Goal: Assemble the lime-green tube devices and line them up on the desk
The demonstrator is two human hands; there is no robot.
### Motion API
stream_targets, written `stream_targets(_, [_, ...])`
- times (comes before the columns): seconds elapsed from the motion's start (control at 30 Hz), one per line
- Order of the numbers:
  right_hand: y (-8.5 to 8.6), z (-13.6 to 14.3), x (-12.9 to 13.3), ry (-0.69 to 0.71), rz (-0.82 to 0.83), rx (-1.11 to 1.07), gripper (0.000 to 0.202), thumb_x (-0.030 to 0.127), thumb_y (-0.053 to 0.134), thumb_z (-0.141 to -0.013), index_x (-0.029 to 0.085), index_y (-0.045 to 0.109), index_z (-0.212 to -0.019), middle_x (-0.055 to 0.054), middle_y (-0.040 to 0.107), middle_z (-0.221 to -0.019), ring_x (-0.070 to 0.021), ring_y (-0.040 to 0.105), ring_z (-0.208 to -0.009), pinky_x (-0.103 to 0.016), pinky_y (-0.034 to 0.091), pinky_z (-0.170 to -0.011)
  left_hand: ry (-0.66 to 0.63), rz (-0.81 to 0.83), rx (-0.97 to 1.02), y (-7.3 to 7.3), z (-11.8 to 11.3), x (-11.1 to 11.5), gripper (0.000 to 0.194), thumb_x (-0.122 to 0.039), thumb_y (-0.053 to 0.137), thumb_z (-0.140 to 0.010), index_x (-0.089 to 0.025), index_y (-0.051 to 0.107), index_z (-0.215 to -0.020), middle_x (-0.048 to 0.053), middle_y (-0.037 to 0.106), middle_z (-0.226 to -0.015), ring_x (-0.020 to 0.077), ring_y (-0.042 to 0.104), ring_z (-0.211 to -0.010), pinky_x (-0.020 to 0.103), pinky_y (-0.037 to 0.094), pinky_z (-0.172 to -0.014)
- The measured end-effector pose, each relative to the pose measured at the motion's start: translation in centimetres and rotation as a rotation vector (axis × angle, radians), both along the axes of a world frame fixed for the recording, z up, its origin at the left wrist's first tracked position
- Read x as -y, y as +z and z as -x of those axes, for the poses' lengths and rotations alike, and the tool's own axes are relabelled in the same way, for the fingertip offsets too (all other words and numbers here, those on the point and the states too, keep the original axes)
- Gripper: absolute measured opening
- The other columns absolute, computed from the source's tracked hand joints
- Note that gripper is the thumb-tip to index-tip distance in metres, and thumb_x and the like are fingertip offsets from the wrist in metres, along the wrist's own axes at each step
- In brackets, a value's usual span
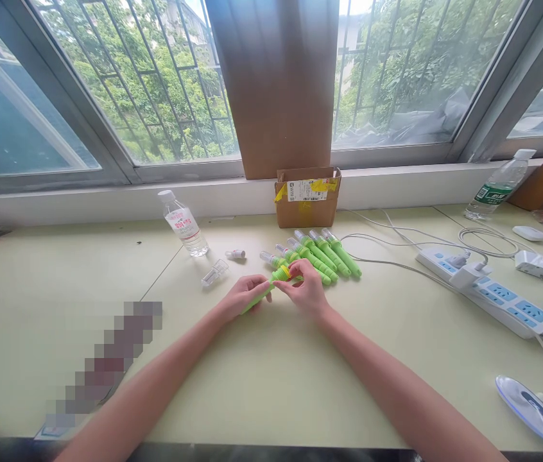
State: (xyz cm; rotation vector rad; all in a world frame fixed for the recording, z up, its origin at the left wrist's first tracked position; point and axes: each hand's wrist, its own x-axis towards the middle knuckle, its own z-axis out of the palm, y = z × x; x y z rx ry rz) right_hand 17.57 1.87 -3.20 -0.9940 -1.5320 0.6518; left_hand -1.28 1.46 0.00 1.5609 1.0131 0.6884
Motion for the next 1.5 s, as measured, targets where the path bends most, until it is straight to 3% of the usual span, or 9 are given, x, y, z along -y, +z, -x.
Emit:
stream_targets(0.5, [0.1,0.6,0.6,0.027,-0.06,-0.052,0.034,0.043,0.075,-0.071,0.021,0.049,-0.078,-0.008,0.06,-0.102,-0.0167,0.061,-0.077,-0.034,0.062,-0.058,-0.054,0.15,0.133,0.3,0.4,0.0,0.045,-0.057,0.052,-0.081,-0.013,0.059,-0.086,0.004,0.064,-0.071,0.0036,0.038,-0.034,0.019,0.026,-0.034])
stream_targets(0.73, [0.2,0.9,0.9,0.044,-0.059,-0.051,0.038,0.046,0.073,-0.072,0.023,0.044,-0.082,-0.006,0.062,-0.1,-0.0239,0.063,-0.1,-0.036,0.063,-0.064,-0.096,0.256,0.228,0.0,0.6,-0.3,0.044,-0.055,0.052,-0.082,-0.012,0.06,-0.088,0.005,0.065,-0.07,0.0029,0.036,-0.033,0.019,0.026,-0.033])
stream_targets(0.8, [0.2,0.9,0.9,0.026,-0.071,-0.051,0.036,0.046,0.072,-0.073,0.023,0.046,-0.081,-0.006,0.063,-0.099,-0.0224,0.066,-0.092,-0.037,0.062,-0.066,-0.108,0.255,0.22,0.0,0.7,-0.4,0.045,-0.055,0.051,-0.082,-0.012,0.06,-0.089,0.006,0.065,-0.072,0.0032,0.037,-0.033,0.019,0.027,-0.033])
stream_targets(0.93, [0.1,0.9,1.0,0.004,-0.104,-0.016,0.032,0.045,0.071,-0.074,0.022,0.05,-0.08,-0.007,0.065,-0.102,-0.0156,0.065,-0.067,-0.04,0.061,-0.067,-0.093,0.153,0.106,0.4,0.7,-0.3,0.047,-0.058,0.053,-0.08,-0.012,0.06,-0.09,0.007,0.067,-0.076,0.0057,0.046,-0.038,0.02,0.035,-0.037])
stream_targets(1.07, [0.0,0.8,0.7,-0.086,-0.105,0.021,0.035,0.048,0.072,-0.073,0.022,0.049,-0.077,-0.007,0.066,-0.1,-0.0141,0.061,-0.061,-0.036,0.059,-0.058,0.007,-0.03,-0.062,0.5,0.6,-0.3,0.042,-0.052,0.067,-0.071,-0.017,0.059,-0.092,0.0,0.061,-0.068,0.0083,0.05,-0.044,0.021,0.039,-0.043])
stream_targets(1.27, [0.0,0.5,0.2,-0.19,-0.025,-0.074,0.041,0.051,0.074,-0.068,0.021,0.046,-0.075,-0.008,0.065,-0.1,-0.0129,0.058,-0.055,-0.031,0.055,-0.047,0.225,-0.356,-0.155,-0.8,0.4,-0.6,0.031,-0.044,0.069,-0.07,-0.02,0.057,-0.085,-0.005,0.052,-0.062,0.008,0.044,-0.052,0.021,0.035,-0.05])
stream_targets(1.33, [0.0,0.4,0.1,-0.179,0.01,-0.11,0.042,0.05,0.075,-0.067,0.021,0.046,-0.076,-0.009,0.065,-0.101,-0.0141,0.06,-0.057,-0.031,0.055,-0.048,0.249,-0.383,-0.127,-1.1,0.2,-0.6,0.028,-0.043,0.068,-0.072,-0.019,0.054,-0.08,-0.005,0.051,-0.062,0.0077,0.043,-0.053,0.02,0.034,-0.051])
stream_targets(1.5, [-0.3,0.3,0.0,-0.111,0.06,-0.143,0.045,0.05,0.076,-0.066,0.021,0.043,-0.079,-0.01,0.063,-0.105,-0.0175,0.065,-0.066,-0.03,0.055,-0.049,0.252,-0.266,-0.063,-1.1,0.2,-0.4,0.031,-0.046,0.067,-0.072,-0.019,0.054,-0.077,-0.005,0.05,-0.061,0.0068,0.044,-0.046,0.02,0.033,-0.044])
